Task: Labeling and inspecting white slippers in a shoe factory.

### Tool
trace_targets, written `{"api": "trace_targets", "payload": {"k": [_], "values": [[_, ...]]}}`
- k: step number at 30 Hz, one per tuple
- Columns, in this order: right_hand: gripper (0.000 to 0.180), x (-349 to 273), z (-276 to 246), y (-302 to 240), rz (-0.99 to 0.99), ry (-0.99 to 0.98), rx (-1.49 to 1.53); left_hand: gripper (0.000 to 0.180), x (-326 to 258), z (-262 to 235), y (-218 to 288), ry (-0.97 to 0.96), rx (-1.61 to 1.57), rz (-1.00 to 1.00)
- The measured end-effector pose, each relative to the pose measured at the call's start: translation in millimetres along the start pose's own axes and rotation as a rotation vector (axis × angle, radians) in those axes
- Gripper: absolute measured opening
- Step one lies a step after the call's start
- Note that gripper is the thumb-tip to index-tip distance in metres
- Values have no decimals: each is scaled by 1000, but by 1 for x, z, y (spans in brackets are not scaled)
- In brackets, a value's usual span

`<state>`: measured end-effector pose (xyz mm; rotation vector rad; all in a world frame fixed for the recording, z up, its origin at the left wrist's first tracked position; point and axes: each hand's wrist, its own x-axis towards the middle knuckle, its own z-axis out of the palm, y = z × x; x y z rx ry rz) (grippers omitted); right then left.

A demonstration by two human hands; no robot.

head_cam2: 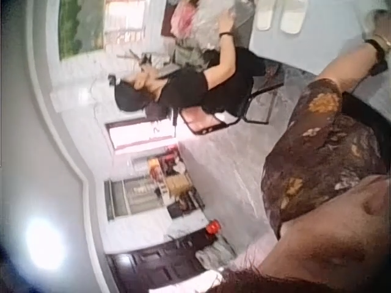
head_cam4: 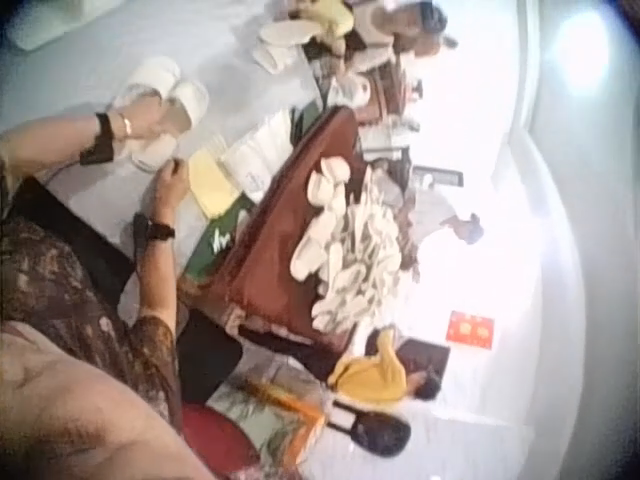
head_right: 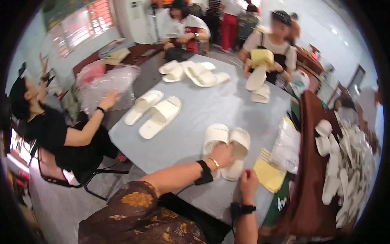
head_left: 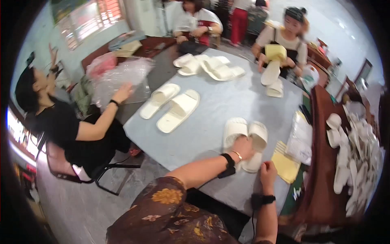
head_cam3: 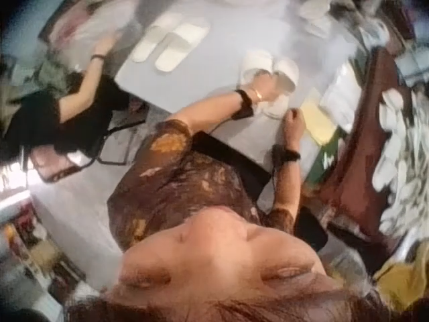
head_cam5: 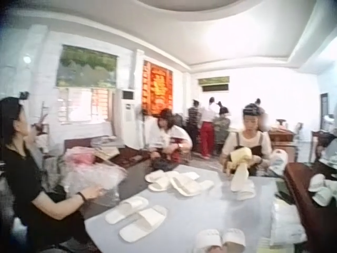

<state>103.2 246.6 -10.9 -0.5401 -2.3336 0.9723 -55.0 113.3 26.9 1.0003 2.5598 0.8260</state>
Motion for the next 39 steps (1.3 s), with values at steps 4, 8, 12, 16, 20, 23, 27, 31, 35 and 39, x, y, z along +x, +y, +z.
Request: {"api": "trace_targets", "payload": {"k": [4, 8, 12, 16, 20, 23, 27, 31, 35, 39], "values": [[10, 0, 0, 8, -15, -14, 17, 70, -18, -2, -1, 245, 106, -1], [7, -2, 0, 10, 10, -41, 68, 70, -27, -31, -25, 331, 148, 70], [6, -2, -2, 7, 0, -29, 75, 71, -12, -95, -56, 447, 204, 54], [5, -3, -3, 4, -17, -17, 59, 65, 2, -173, -100, 651, 333, -88], [6, -2, -1, 5, -52, 4, 40, 59, -9, -190, -135, 619, 353, -284], [7, -1, 0, 7, -45, 9, 13, 51, -23, -158, -144, 481, 398, -373], [7, 1, -3, 10, -31, -31, 13, 52, -30, -103, -137, 397, 296, -198], [7, 7, -10, 16, -42, -97, 19, 55, -35, -55, -115, 320, 208, -29], [7, 10, -27, 23, 52, -226, 113, 55, -42, -22, -95, 287, 120, -22], [8, 13, -59, 25, 156, -272, 249, 51, -46, -4, -90, 359, 152, 34]]}}
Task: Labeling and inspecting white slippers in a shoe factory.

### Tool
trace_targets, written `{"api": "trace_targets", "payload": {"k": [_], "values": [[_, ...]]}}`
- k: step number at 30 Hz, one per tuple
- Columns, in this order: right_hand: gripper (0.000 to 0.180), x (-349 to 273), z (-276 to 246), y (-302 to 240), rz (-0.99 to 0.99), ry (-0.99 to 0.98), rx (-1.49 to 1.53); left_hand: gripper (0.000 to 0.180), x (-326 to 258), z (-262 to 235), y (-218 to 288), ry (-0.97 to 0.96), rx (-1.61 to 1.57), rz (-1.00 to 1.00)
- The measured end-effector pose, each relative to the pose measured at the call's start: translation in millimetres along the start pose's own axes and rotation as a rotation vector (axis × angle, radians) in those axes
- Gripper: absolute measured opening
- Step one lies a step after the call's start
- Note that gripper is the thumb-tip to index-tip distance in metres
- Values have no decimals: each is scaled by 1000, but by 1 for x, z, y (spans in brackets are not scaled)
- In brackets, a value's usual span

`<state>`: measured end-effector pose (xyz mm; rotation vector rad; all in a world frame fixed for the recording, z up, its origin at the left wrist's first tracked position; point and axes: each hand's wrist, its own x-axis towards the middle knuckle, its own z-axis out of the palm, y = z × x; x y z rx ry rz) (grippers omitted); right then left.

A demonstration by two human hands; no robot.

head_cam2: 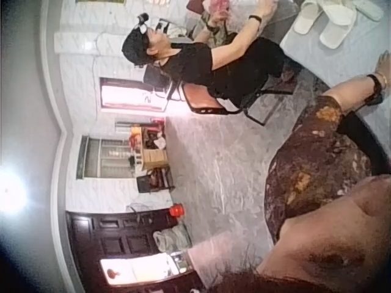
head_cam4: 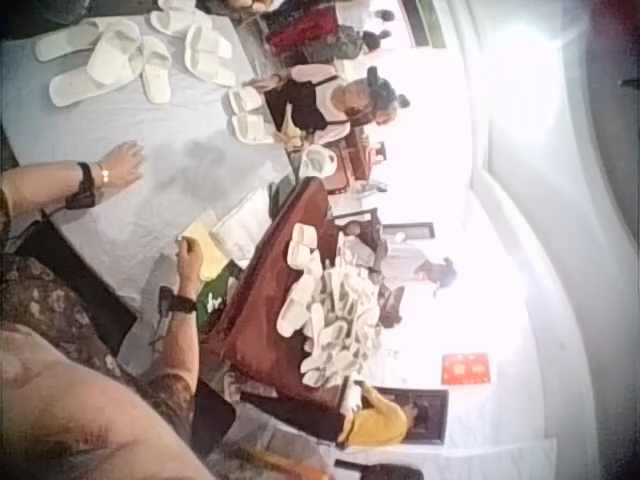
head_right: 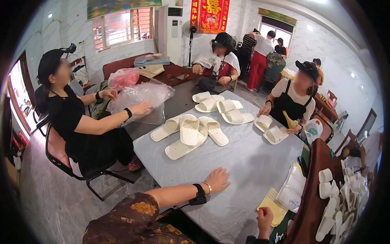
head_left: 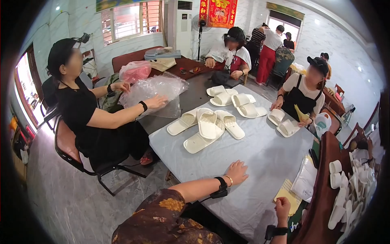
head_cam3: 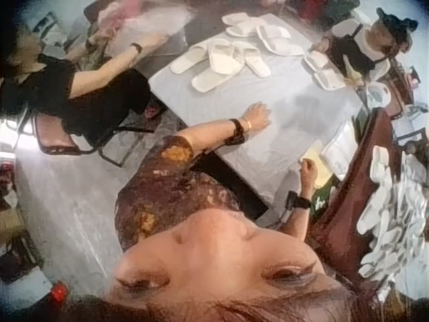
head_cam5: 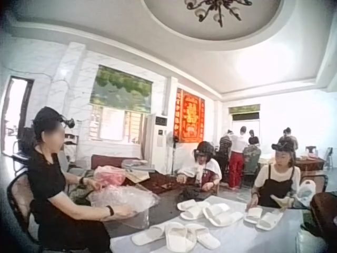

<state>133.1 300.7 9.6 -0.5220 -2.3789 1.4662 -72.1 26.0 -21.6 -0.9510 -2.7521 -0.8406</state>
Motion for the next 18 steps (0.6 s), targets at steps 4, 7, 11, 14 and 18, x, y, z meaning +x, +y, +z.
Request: {"api": "trace_targets", "payload": {"k": [4, 7, 11, 14, 18], "values": [[15, -2, -36, -17, -33, 155, -148, 41, 2, 12, -7, 24, 88, 90], [16, 0, -72, -26, -176, 232, -227, 42, 3, 19, -18, 176, 298, 188], [19, 1, -130, -23, 44, 355, -70, 45, 3, 21, -23, 118, 21, 105], [17, -6, -178, -13, 136, 573, 43, 45, 0, 18, -21, 110, -32, 87], [31, 1, -239, 14, 176, 980, -306, 46, 0, 15, -18, 80, -15, 78]]}}
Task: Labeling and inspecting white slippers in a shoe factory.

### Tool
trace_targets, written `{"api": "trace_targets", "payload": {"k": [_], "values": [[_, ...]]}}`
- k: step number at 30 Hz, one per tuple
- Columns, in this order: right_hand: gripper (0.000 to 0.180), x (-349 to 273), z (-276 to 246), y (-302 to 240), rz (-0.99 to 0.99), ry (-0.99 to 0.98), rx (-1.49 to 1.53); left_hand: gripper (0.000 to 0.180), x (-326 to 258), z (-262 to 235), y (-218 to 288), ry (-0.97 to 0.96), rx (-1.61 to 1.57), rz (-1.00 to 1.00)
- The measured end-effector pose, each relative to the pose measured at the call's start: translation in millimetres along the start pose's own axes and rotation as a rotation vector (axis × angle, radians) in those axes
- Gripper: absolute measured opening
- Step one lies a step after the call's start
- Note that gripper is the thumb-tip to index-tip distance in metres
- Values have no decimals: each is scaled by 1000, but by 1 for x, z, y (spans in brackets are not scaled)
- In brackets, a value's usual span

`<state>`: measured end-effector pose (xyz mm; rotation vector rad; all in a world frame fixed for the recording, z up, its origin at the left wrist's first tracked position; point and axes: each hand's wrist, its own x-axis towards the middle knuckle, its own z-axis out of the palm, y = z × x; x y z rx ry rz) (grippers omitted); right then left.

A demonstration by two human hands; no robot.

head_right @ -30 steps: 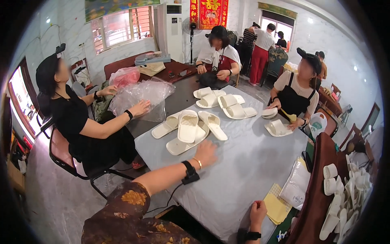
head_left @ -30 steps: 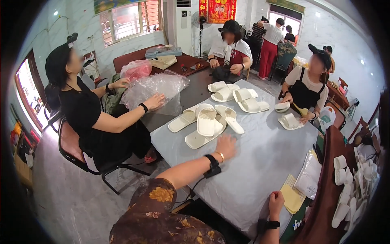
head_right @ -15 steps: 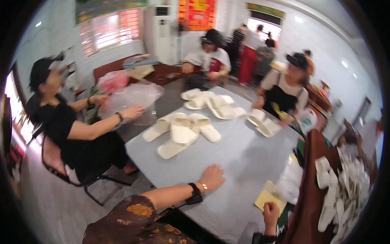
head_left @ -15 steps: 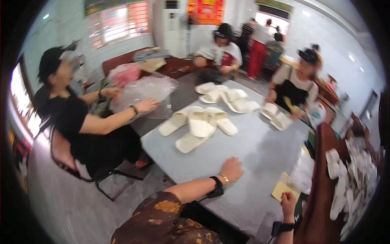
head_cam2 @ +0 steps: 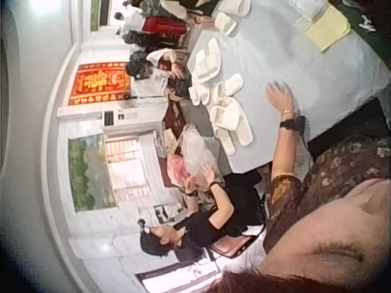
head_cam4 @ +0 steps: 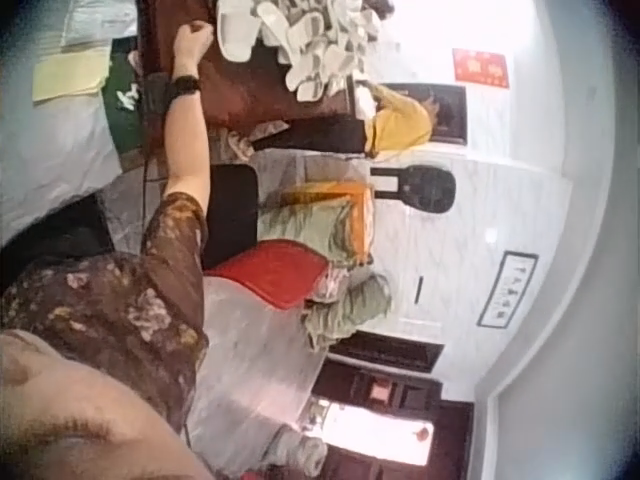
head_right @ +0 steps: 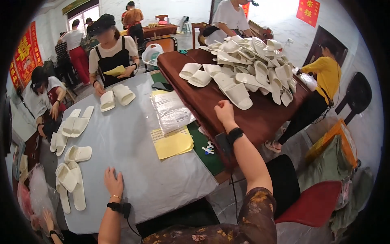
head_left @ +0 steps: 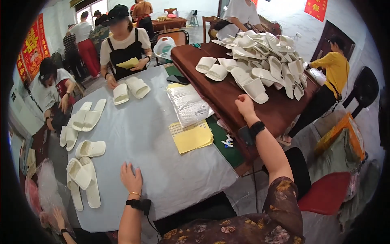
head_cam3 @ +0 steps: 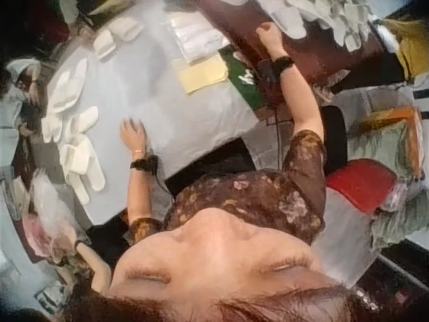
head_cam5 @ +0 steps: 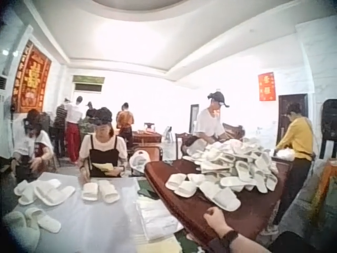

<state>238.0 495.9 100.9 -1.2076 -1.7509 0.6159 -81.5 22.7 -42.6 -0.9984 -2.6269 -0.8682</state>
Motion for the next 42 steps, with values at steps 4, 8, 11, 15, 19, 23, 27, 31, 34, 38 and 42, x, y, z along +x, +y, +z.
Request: {"api": "trace_targets", "payload": {"k": [4, 8, 11, 15, 19, 23, 27, 31, 34, 38, 42], "values": [[49, 32, -34, 38, 88, 460, -369, 46, 0, -2, 1, 2, 26, 2], [58, 61, -66, 82, 592, 348, -192, 45, -2, 1, -1, 23, 71, -13], [29, 69, -78, 114, 385, 312, 321, 44, -1, 5, -2, 33, 64, -13], [11, 95, -84, 125, 622, 173, 530, 43, -3, 4, 2, 129, 114, -23], [13, 100, -74, 127, 722, 16, 665, 42, -4, -3, 11, 111, 36, -32], [15, 92, -53, 108, 666, 63, 901, 43, -3, -9, 16, 113, 32, -7], [19, 69, -55, 63, 561, -38, 1139, 42, -4, -10, 16, 126, 33, -14], [25, 37, -59, 10, 416, -69, 1164, 43, -6, -8, 13, 91, -25, -30], [27, 6, -61, -42, 384, -225, 1207, 44, -5, -6, 7, 103, -70, -13], [31, -60, -59, -127, 172, -553, 1122, 40, 3, -13, 0, -9, -333, -122], [26, -108, -38, -182, 23, -930, 955, 40, 8, -45, 2, -84, -903, -390]]}}
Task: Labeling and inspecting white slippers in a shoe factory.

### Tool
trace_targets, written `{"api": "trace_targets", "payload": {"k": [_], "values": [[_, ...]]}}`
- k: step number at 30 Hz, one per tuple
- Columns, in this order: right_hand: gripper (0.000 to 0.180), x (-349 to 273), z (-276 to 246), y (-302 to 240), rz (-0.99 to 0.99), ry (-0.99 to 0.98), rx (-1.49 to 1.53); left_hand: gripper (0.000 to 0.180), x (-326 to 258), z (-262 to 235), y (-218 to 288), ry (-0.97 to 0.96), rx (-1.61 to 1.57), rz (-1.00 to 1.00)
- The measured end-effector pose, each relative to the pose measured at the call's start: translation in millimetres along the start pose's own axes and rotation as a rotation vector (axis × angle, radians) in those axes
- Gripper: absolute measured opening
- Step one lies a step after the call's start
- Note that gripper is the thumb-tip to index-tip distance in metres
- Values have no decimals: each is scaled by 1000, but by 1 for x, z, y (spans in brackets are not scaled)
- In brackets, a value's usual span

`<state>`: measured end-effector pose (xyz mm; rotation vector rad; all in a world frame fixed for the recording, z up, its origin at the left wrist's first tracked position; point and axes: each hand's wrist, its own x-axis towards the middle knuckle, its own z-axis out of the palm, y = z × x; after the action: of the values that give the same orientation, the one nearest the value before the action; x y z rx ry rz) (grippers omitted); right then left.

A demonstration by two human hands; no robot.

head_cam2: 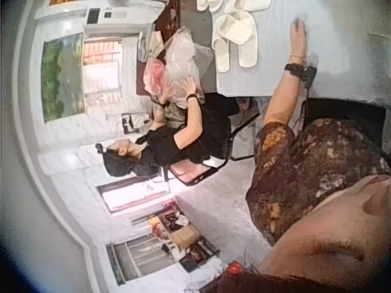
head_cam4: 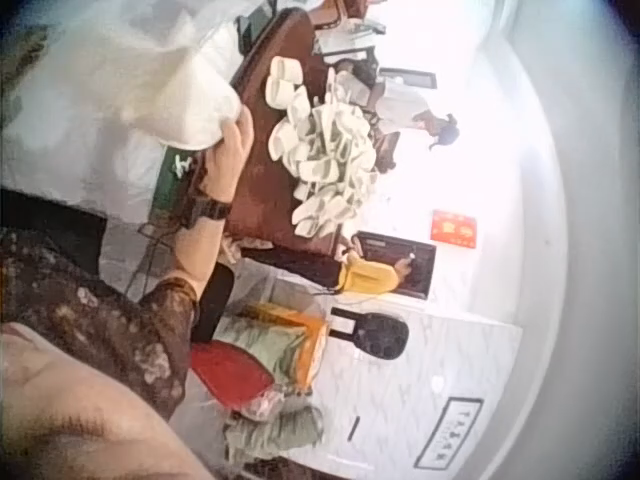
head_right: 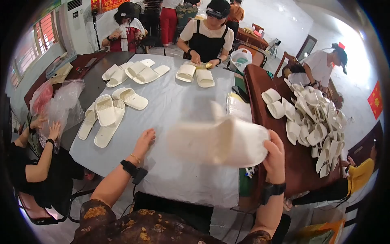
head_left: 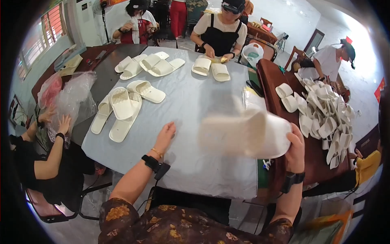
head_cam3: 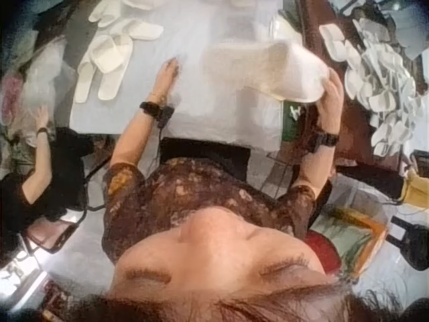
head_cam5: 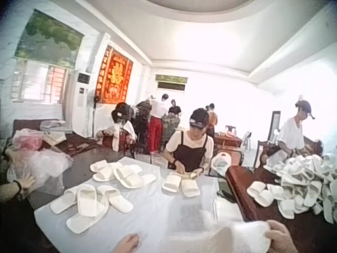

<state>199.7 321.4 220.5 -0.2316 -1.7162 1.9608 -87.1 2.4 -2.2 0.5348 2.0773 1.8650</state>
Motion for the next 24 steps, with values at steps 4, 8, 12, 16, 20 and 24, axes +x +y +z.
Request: {"api": "trace_targets", "payload": {"k": [4, 8, 12, 16, 20, 24], "values": [[18, 19, 28, 48, 218, -58, -119, 42, -13, -29, 28, -85, -589, -371], [28, 43, 28, 114, 398, -73, -90, 39, -29, -43, 29, -94, -566, -439], [45, 42, 20, 167, 419, 26, -357, 38, -39, -52, 22, -129, -89, -470], [62, 31, 24, 200, 393, 5, -568, 40, -46, -50, 27, -313, 180, -446], [74, 10, 49, 208, 208, -117, -718, 41, -56, -33, 38, -402, 288, -424], [65, 3, 80, 219, -33, -74, -1080, 38, -66, -21, 40, -493, 234, -490]]}}
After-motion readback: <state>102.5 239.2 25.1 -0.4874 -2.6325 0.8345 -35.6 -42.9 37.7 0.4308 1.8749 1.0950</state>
